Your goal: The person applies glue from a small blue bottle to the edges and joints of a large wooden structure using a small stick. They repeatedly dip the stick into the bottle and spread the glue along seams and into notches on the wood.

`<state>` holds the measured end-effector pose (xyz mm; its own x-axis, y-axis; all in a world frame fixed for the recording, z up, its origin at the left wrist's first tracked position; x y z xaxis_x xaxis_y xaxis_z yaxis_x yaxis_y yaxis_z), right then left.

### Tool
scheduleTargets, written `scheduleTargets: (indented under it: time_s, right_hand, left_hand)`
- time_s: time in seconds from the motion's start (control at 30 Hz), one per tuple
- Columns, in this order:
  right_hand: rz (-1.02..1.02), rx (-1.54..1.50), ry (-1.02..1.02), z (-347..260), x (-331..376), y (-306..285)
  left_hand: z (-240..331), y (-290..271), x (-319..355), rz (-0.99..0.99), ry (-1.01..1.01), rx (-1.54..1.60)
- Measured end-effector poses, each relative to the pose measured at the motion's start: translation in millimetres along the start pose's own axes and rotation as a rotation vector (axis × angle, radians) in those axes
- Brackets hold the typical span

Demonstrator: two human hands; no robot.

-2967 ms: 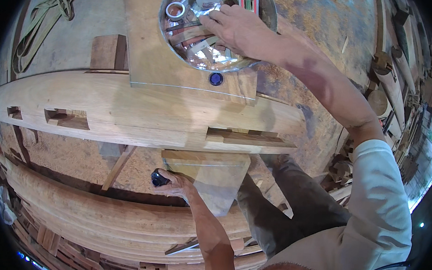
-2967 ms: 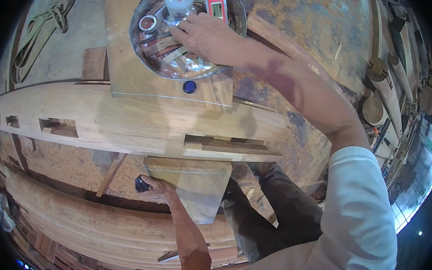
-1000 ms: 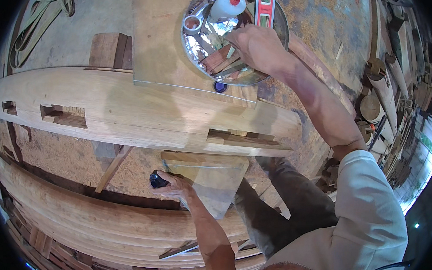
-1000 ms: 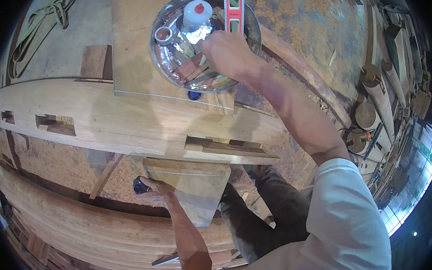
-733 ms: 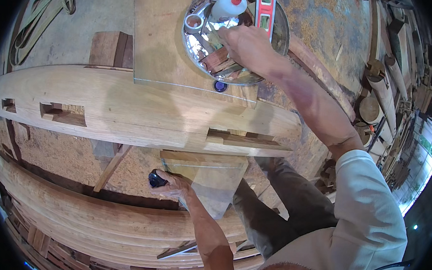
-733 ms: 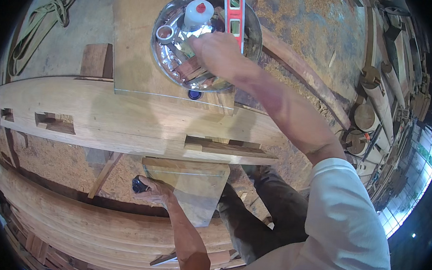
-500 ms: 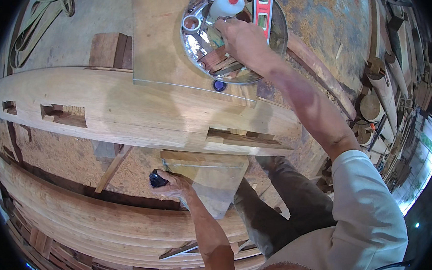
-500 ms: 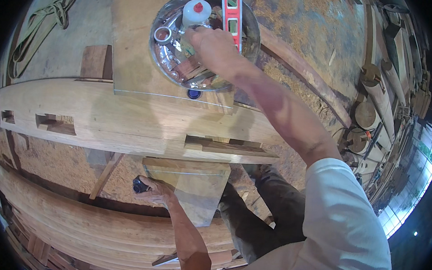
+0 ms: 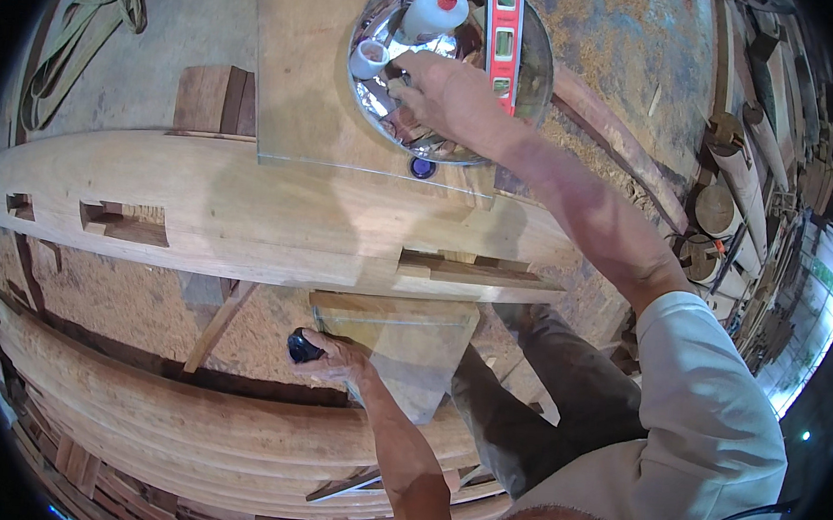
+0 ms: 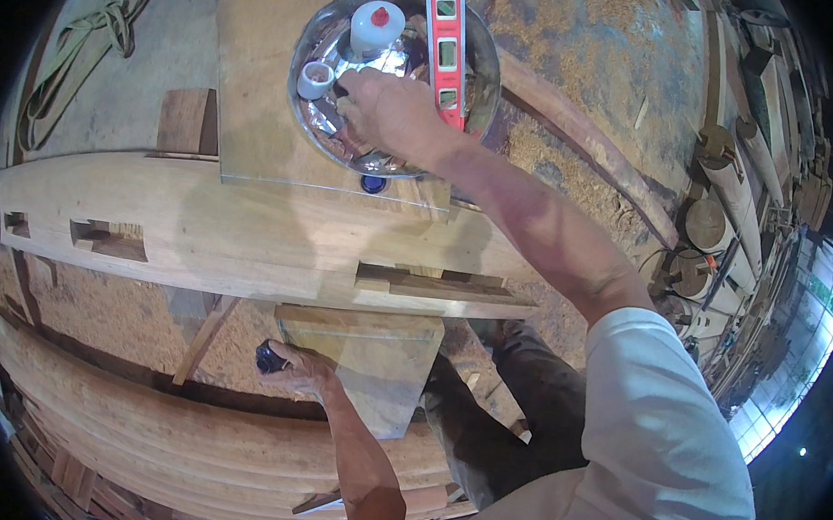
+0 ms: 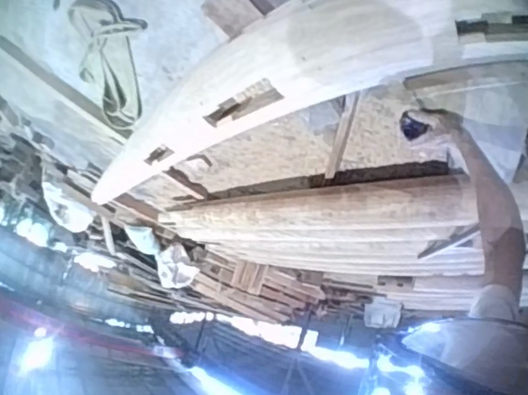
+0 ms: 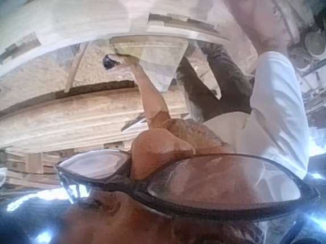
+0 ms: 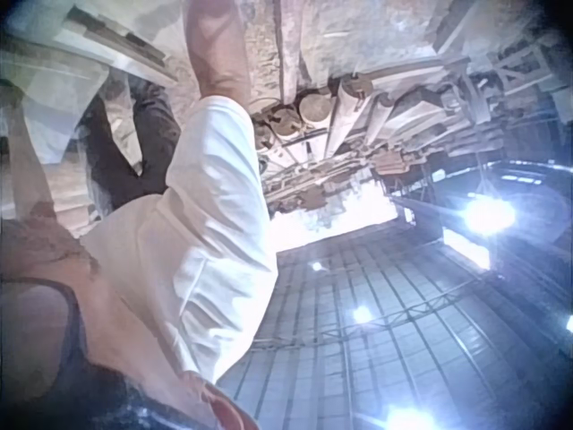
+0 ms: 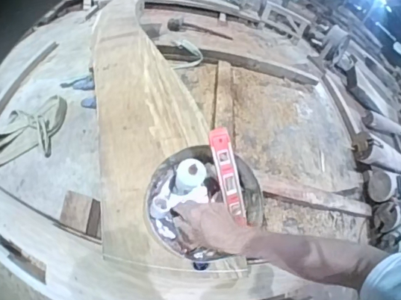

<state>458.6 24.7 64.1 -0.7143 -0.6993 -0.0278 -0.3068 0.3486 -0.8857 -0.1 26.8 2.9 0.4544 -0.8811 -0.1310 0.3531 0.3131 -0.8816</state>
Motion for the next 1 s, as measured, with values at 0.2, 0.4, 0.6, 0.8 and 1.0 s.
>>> scheduleTargets:
  time_s: [0.2, 0.4, 0.6, 0.8, 1.0]
  right_hand:
    - [0.110, -0.123, 0.007, -15.6, -6.7, -4.7]
    - [0.108, -0.091, -0.065, -3.2, -5.5, 0.6]
    - [0.059, 0.217, -0.256, -4.8, 7.9, -32.7]
    - [0.132, 0.243, -0.269, 3.1, 17.2, -50.1]
    - [0.043, 0.139, -0.204, 2.6, -1.4, -9.3]
  left_hand:
    - [-47.6, 14.4, -8.5, 0.041, 0.062, -0.058]
    - [-19.5, 8.3, -0.7, -0.027, 0.025, -0.072]
    - [-84.1, 26.1, -12.0, 0.094, 0.284, -0.125]
    - [-53.2, 16.8, -4.0, -0.011, 0.122, -0.150]
    - [-26.1, 9.3, -3.6, -0.022, 0.080, -0.121]
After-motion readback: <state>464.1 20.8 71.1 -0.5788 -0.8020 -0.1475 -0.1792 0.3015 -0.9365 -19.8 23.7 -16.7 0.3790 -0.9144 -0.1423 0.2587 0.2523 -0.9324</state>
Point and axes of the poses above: each hand's wrist, its own x-axis away from the middle knuckle, its own y-axis out of the palm, z = x × y, the point moved 3 cm from there along -x, towards the middle knuckle, and after that the axes turned 14 degrees about z, right-handed, at the moved point
